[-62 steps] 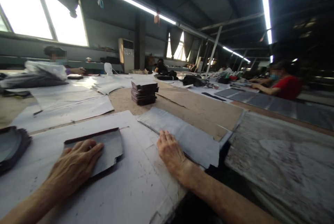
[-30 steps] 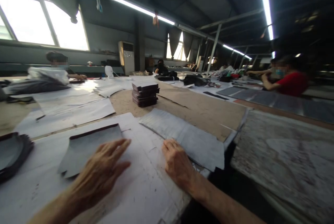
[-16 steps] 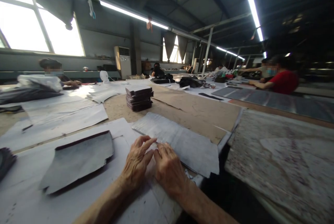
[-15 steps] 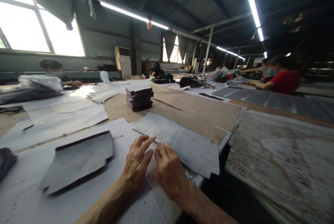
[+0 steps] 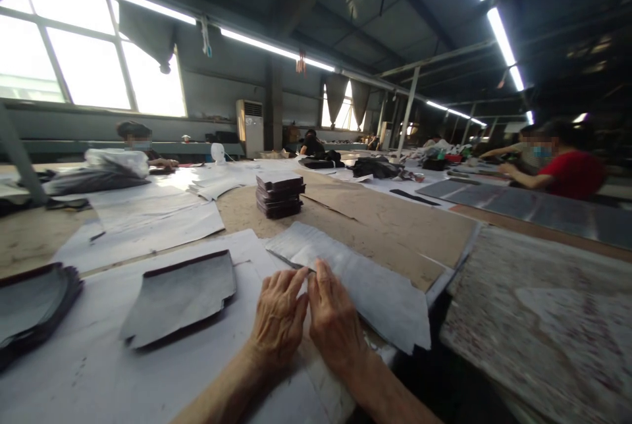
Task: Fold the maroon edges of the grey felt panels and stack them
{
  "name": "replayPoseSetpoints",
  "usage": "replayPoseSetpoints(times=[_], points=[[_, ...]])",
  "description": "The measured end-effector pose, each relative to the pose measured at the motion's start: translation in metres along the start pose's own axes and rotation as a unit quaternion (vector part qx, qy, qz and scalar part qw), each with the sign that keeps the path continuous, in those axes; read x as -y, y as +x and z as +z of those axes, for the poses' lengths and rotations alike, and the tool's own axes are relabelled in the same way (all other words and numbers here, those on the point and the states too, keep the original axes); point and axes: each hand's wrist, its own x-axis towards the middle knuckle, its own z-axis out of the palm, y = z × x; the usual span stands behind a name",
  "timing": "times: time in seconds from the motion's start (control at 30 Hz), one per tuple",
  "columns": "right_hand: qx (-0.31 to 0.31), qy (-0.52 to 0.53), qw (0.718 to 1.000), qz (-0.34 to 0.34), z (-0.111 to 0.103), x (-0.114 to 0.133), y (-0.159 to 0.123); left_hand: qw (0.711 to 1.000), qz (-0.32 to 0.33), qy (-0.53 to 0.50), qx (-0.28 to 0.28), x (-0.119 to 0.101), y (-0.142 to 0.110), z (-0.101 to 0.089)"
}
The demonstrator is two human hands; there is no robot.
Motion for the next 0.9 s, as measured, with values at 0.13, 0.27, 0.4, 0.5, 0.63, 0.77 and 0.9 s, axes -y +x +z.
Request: replayPoseSetpoints(times=[0.13, 0.27, 0.4, 0.5, 0.63, 0.77, 0.9], points=[[-0.002, -0.020, 0.999, -0.032, 0.001, 0.003, 0.001, 1.000, 0.007, 0.019, -0.017, -0.001, 0.000, -0.001], [0.001, -0.033, 0.998, -0.046, 0.008, 0.004, 0.001, 0.999, 0.012, 0.032, -0.032, -0.001, -0.001, -0.001], [0.008, -0.048, 0.997, -0.060, 0.019, 0.004, 0.003, 0.997, 0.007, 0.049, -0.055, -0.001, 0.000, -0.001], [0.014, -0.053, 0.995, -0.079, 0.025, 0.005, 0.005, 0.996, -0.006, 0.063, -0.067, -0.001, 0.001, -0.002], [0.022, -0.062, 0.994, -0.083, 0.019, 0.007, 0.007, 0.994, -0.034, 0.078, -0.062, -0.006, -0.006, -0.006], [0.040, -0.056, 0.993, -0.097, 0.008, 0.006, 0.005, 0.994, -0.052, 0.087, -0.040, -0.018, -0.031, -0.017], [0.076, -0.009, 0.989, -0.128, 0.001, 0.002, 0.007, 0.994, -0.036, 0.102, -0.030, -0.028, -0.050, -0.031]])
